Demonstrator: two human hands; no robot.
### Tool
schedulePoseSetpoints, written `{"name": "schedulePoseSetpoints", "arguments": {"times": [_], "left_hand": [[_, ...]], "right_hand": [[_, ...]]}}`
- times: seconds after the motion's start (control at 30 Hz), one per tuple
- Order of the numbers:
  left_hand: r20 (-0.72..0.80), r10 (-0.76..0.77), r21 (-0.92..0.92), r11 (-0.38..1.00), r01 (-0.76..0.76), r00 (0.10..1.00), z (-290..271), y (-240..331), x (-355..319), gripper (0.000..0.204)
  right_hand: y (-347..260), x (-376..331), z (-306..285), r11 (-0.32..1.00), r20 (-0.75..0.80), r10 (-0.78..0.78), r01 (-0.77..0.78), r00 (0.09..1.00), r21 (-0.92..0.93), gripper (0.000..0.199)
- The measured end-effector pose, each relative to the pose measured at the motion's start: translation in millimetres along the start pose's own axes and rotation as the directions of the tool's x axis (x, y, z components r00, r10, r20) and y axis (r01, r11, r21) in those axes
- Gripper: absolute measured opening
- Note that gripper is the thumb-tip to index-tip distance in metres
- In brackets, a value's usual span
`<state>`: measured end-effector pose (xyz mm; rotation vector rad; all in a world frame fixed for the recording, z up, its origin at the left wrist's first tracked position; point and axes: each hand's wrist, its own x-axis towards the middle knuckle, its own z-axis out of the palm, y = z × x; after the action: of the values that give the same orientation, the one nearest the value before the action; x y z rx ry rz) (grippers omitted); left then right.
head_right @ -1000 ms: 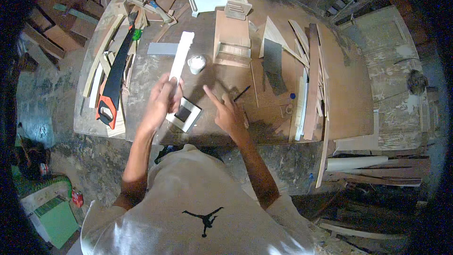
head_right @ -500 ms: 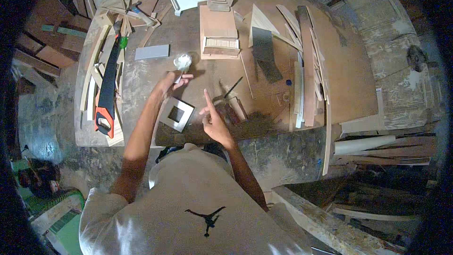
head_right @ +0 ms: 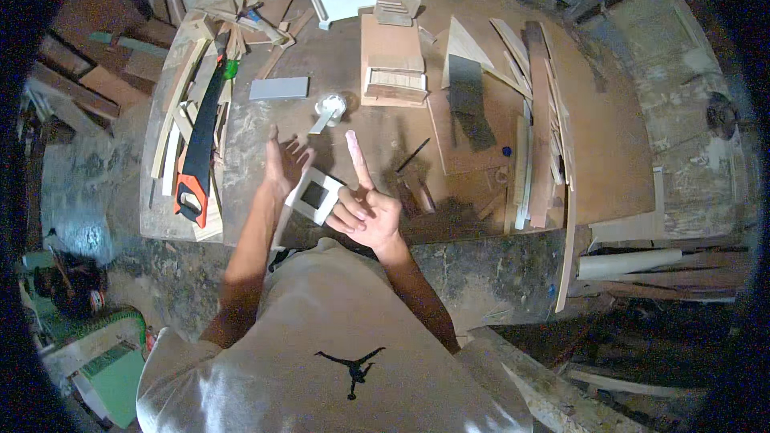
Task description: The recorder applies glue to small wooden pieces, assembles them into a block structure, and sands the surfaces.
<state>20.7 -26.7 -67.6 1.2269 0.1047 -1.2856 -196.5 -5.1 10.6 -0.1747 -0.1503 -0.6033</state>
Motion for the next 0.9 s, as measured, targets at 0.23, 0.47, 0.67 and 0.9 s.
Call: {"name": "schedulePoseSetpoints", "arguments": {"times": [0.23,0.47,0.67,0.9], "left_hand": [[0.732,0.196,-0.460,0.848,0.262,0.652,50.8,51.1,-110.6,0.100],[0.726,0.247,-0.480,0.850,0.217,0.641,11.9,73.9,-112.9,0.084],[0.581,0.216,-0.453,0.887,0.092,0.785,-2.7,91.6,-121.2,0.080],[0.329,0.158,-0.286,0.956,-0.061,0.931,-26.8,84.3,-92.7,0.063]], "right_hand": [[40.5,18.6,2.0,0.924,0.054,0.380,-0.381,0.923,0.014,0.095],[35.8,54.3,13.4,-0.170,-0.269,0.175,-0.240,0.947,-0.956,0.081],[62.3,59.2,18.7,-0.968,-0.012,-0.008,-0.010,1.000,-0.250,0.086],[105.9,53.5,-3.9,-0.987,0.030,-0.053,-0.057,0.998,0.151,0.086]]}}
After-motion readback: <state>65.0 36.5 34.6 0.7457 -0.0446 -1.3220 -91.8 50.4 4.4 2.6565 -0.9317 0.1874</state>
